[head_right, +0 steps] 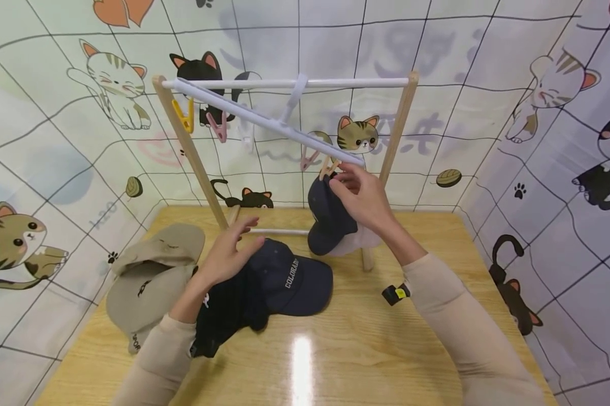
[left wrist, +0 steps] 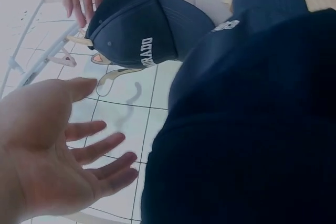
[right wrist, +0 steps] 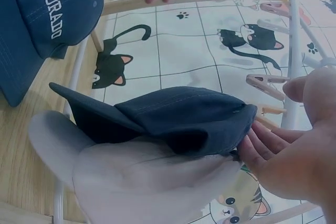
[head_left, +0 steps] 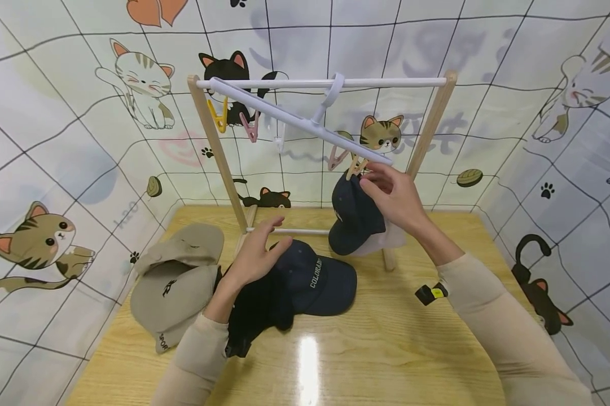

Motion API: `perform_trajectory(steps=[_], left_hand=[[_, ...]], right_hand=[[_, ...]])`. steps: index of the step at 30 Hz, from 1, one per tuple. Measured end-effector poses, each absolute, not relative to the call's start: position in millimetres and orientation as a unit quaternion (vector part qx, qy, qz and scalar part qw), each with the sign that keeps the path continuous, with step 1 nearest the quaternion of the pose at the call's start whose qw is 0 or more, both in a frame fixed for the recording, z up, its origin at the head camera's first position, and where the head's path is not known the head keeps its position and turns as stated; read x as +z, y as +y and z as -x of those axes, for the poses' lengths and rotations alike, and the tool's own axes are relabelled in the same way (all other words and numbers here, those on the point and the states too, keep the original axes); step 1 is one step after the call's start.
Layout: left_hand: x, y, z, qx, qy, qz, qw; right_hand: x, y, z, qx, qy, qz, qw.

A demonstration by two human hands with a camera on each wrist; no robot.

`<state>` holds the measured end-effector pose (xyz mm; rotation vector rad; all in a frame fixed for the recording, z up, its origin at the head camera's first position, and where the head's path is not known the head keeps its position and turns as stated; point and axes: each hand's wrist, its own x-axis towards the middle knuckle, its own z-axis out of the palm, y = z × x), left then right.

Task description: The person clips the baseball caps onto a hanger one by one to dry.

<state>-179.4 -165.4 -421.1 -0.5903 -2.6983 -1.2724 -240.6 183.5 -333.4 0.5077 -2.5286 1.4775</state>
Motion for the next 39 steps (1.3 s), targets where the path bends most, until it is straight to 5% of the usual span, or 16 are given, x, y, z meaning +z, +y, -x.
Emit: perform_trajectory(steps=[18, 32, 39], left_hand=[[-436, -175, 178, -0.283, -0.955, 0.090, -0.013], [-442, -183, 187, -0.260, -0.962, 0.041, -0.070], [-443, -184, 192, -0.244, -0.966, 0.034, -0.077]], right_hand=[[-337, 161, 218, 0.521, -0.810, -0.201, 0.176], [-338, 129, 215, 0.567, -0.783, -0.209, 0.146], [-336, 116, 220, 0.609, -0.769, -0.174, 0.086]])
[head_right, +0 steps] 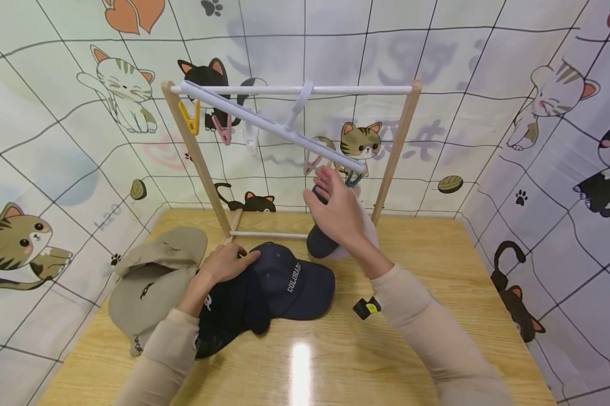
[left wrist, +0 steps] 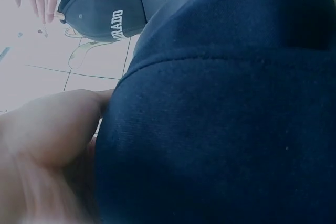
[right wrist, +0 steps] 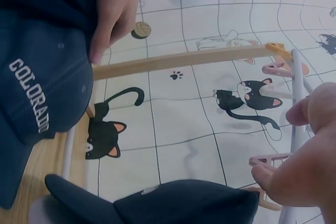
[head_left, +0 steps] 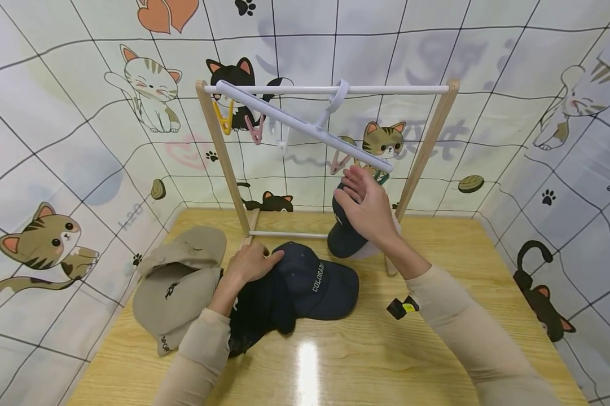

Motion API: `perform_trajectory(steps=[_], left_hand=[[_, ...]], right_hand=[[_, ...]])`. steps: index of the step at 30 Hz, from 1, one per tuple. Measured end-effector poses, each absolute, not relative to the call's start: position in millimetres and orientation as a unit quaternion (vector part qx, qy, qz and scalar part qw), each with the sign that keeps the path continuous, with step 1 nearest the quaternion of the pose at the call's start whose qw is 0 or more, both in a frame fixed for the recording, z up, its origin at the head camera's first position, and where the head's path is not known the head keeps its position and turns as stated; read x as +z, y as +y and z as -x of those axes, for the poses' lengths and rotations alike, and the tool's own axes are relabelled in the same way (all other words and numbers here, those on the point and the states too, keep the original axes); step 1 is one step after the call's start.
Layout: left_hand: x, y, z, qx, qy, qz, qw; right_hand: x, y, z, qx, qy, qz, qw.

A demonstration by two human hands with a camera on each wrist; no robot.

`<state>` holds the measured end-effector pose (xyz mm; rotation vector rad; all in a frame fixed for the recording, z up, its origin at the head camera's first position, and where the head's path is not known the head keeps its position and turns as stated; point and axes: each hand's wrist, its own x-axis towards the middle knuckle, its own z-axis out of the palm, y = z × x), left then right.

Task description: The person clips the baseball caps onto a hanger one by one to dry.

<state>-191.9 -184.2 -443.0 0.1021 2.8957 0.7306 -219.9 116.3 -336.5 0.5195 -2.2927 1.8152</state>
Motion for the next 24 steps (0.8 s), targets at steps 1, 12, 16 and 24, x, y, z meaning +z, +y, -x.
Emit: perform_trajectory(steps=[1, 12, 16, 24], left_hand=[[-443, -184, 193, 0.246, 0.966, -0.033, 0.079], [-448, -187, 196, 0.270, 0.958, -0.070, 0.072], [-449, -186, 197, 0.284, 0.954, -0.079, 0.061], [-444, -178, 201, 0.343, 0.934, -0.097, 0.042]], right_hand=[[-336, 115, 221, 0.617, -0.765, -0.168, 0.077], [-327, 96, 233, 0.657, -0.748, -0.092, 0.030], [-326, 89, 239, 0.682, -0.724, -0.096, 0.040], [-325, 81, 247, 0.715, -0.690, -0.084, 0.068]])
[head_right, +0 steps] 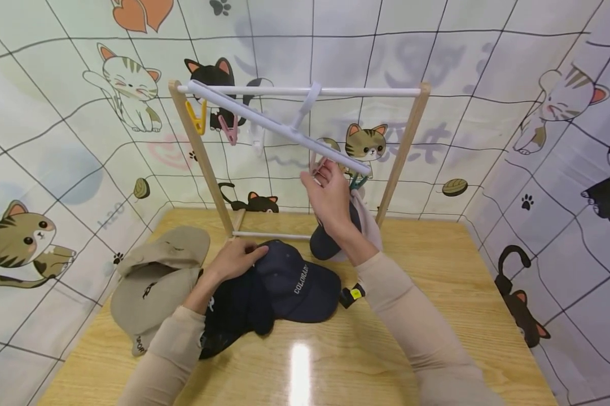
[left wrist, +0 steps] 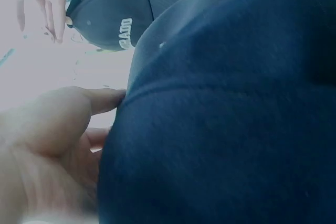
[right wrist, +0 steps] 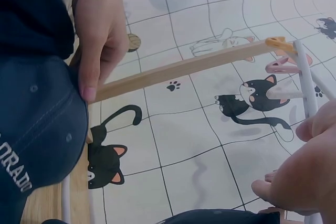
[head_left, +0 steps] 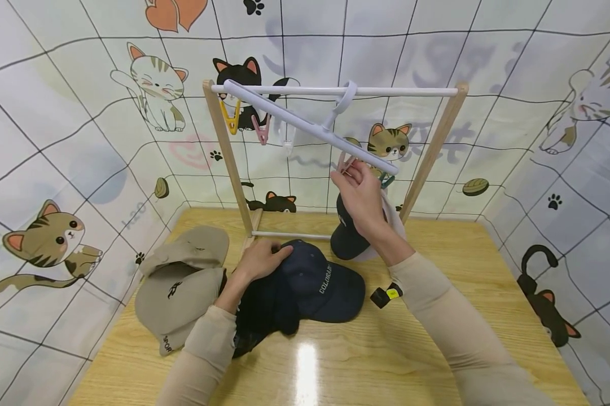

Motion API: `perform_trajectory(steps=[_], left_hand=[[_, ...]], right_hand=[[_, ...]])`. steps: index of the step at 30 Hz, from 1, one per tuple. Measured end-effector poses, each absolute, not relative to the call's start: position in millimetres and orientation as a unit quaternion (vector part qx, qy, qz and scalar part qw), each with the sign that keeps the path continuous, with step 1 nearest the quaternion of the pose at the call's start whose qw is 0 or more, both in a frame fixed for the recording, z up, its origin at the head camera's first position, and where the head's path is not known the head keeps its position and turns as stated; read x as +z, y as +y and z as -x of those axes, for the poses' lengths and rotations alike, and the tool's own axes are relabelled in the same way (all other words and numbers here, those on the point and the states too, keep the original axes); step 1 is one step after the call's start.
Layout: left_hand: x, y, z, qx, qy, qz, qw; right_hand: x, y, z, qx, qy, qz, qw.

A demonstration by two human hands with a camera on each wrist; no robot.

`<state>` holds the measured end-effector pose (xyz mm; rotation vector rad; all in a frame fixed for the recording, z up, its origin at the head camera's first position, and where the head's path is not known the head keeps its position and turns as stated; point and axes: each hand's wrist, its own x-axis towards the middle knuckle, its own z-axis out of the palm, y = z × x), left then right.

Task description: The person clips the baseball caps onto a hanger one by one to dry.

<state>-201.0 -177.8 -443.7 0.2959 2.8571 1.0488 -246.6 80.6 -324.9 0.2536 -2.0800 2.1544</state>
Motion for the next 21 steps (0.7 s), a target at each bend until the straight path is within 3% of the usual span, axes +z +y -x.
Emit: perform_trajectory(steps=[7, 21], left_hand=[[-438, -168, 204, 0.394, 0.907, -0.146, 0.032], [-428, -146, 195, 0.447, 0.879, -0.164, 0.011]], right_hand=[[-324, 78, 250, 0.735, -0.668, -0.075, 0.089], [-324, 74, 260, 0.724, -0.669, -0.023, 0.168]])
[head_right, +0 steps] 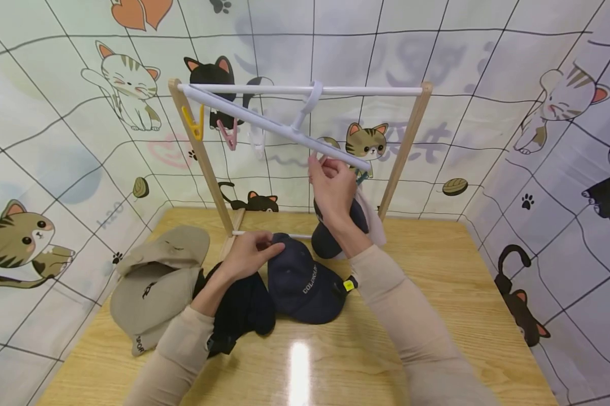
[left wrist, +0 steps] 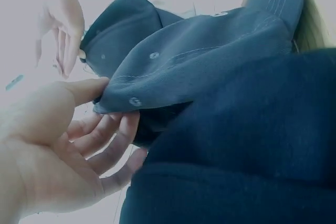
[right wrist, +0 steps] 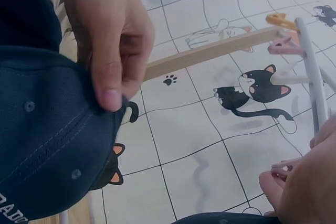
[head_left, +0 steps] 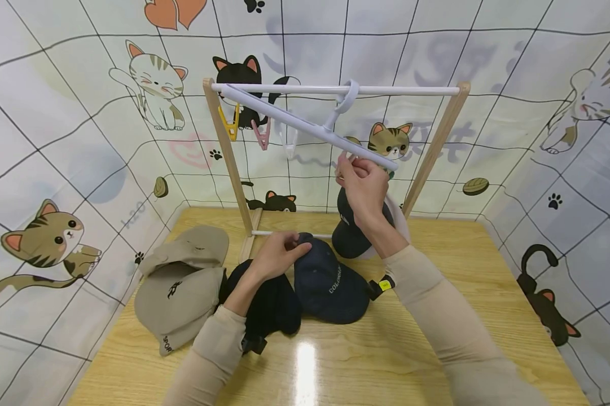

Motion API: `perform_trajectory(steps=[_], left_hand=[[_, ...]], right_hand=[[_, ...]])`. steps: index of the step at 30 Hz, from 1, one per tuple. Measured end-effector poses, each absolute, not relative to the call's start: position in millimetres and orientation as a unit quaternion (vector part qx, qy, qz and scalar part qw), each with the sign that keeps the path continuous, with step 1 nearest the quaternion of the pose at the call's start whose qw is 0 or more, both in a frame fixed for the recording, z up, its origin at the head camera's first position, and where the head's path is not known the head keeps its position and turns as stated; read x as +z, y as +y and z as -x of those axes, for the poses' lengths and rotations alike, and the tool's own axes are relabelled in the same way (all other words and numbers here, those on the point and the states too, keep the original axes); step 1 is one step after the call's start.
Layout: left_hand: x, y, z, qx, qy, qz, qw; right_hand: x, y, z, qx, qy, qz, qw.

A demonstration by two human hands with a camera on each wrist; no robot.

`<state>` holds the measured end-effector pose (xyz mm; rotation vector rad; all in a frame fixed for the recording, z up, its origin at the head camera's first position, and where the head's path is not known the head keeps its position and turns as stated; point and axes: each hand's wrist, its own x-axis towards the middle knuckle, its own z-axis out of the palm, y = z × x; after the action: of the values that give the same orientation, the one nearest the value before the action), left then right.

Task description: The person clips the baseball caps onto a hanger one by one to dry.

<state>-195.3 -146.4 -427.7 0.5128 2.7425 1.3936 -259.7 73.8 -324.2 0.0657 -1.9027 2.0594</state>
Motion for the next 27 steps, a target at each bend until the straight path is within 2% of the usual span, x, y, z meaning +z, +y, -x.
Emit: perform_trajectory(steps=[7, 12, 27], left_hand=[[-421, -137, 188, 0.472, 0.861, -0.187, -0.001], [-420, -135, 185, 0.476, 0.859, -0.190, 0.003], [-419, -133, 182, 0.501, 0.840, -0.209, 0.009]], right_hand=[[-324, 69, 266, 0.711, -0.677, 0.008, 0.191], [-323, 68, 269, 0.719, -0.669, 0.016, 0.187], [-323, 70, 275, 0.725, -0.662, -0.005, 0.188]])
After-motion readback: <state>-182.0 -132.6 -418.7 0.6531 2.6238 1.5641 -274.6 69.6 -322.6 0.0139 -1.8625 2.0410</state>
